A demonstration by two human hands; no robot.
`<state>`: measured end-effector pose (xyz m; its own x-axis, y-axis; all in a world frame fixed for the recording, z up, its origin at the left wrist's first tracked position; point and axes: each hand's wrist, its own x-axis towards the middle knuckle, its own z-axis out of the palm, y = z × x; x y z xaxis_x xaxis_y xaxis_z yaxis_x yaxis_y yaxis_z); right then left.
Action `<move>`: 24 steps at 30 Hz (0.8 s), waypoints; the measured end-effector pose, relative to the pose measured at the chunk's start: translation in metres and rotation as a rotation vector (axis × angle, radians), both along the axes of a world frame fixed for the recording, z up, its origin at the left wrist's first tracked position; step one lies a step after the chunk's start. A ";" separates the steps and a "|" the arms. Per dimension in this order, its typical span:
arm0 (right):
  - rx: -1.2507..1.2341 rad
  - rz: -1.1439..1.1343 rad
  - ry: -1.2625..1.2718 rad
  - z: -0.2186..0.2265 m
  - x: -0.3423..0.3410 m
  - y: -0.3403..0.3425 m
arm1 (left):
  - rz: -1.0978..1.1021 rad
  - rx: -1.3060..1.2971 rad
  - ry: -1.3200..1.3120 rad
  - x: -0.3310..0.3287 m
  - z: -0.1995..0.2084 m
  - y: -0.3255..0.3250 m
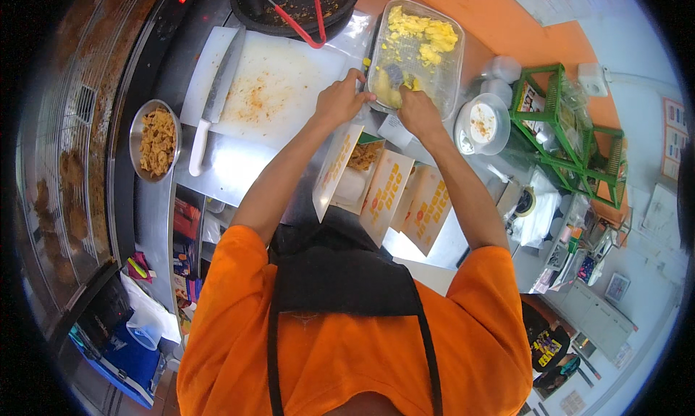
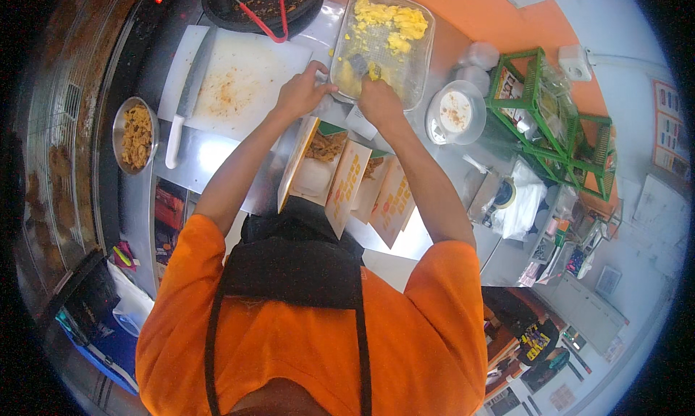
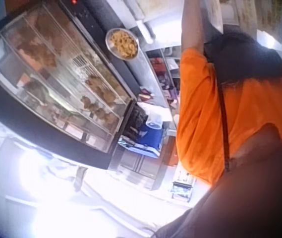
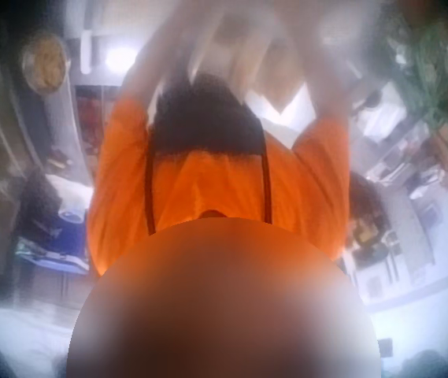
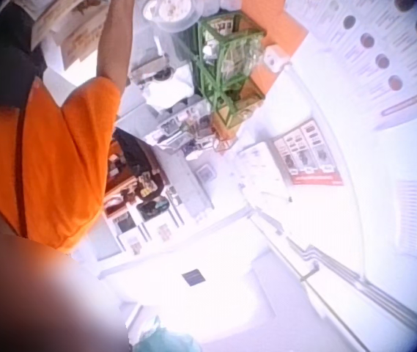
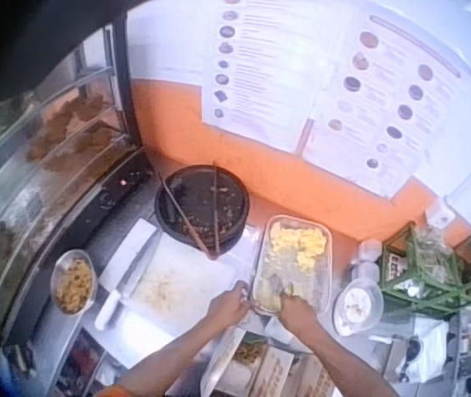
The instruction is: The person assembles food boxes by placing white cylindrical items and fried pieces into open cardboard containers, then adds scrambled eggs with a spoon. The person closes the boxes and places them into a plastic bag.
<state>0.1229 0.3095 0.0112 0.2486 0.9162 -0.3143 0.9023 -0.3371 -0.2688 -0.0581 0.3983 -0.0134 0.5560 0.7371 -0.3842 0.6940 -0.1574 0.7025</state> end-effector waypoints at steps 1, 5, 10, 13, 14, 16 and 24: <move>-0.013 0.032 0.024 0.001 0.003 0.002 | 0.011 -0.010 -0.003 0.001 -0.001 -0.001; 0.042 0.163 0.286 0.007 0.031 0.002 | 0.069 0.021 -0.117 0.003 -0.012 -0.006; -0.083 -0.116 0.639 -0.006 0.051 0.004 | 0.161 -0.060 -0.173 0.017 -0.024 -0.003; -0.127 -0.241 0.808 -0.012 0.058 0.006 | 0.154 -0.075 -0.117 0.024 -0.026 0.003; -0.141 -0.287 0.832 -0.011 0.060 0.007 | 0.154 -0.070 -0.099 0.026 -0.025 0.005; -0.154 -0.242 0.843 -0.008 0.063 0.005 | 0.169 -0.085 -0.071 0.027 -0.024 0.007; -0.181 -0.331 0.888 0.001 0.064 -0.006 | 0.173 -0.121 -0.085 0.028 -0.021 0.010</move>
<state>0.1869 0.3030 0.0127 0.0894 0.7613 -0.6423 0.2468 -0.6417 -0.7262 -0.0298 0.4087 -0.0340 0.4594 0.7757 -0.4328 0.6409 0.0479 0.7661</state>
